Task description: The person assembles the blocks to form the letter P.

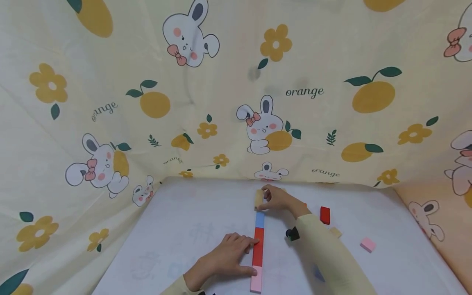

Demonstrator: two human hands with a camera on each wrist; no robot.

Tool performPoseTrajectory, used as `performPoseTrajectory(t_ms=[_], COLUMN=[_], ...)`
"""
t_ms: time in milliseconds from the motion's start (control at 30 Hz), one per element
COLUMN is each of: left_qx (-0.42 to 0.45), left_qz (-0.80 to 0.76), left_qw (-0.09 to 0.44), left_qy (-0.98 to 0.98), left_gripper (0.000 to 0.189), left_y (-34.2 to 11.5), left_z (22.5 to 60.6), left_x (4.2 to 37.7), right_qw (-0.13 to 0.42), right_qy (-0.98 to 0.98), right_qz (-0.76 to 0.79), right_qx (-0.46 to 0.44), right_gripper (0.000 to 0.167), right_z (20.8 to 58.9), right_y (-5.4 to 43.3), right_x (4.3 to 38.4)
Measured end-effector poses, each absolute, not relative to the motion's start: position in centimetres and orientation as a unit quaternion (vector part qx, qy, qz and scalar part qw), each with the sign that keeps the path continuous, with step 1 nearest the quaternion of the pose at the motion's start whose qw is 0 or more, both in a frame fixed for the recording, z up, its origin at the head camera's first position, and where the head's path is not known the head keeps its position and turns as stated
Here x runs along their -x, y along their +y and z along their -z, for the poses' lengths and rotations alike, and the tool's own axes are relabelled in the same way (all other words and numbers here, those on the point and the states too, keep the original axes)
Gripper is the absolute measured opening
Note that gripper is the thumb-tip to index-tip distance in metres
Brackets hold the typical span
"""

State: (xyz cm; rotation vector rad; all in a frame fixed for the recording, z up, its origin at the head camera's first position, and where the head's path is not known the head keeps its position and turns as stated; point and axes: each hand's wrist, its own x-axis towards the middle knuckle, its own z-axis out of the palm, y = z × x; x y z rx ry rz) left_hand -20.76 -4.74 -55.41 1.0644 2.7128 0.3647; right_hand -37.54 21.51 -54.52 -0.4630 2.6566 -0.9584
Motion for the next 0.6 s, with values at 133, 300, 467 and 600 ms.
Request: performPoseTrajectory(t_ms=[133,300,467,600], left_qx=[-0.358,-0.356,-0.358,-0.361], left_qz=[-0.125,-0.124,-0.123,-0.124], left_qw=[0.102,0.103,0.098,0.096], left_qy=[0.920,0.920,0.920,0.919], left_gripper=[0.088,0.089,0.089,0.088], left_y=[-4.68,-4.73,-4.72,-4.68], left_z=[55.18,55.25,55.46,55.56], left_x=[20.57,20.55,20.62,20.64], right_qw=[0.142,0.142,0.135,0.137], right_qy=[0.919,0.921,0.922,0.925], right_qz=[0.330,0.323,0.318,0.312], right_qx=[0.161,0.167,0.173,0.169], right_gripper=[0.081,0.080,0.079,0.079], right_z=[54.21,54.07,54.06,54.10], right_y=[22.09,22.15,22.18,22.26], right_x=[37.19,36.89,36.65,36.54])
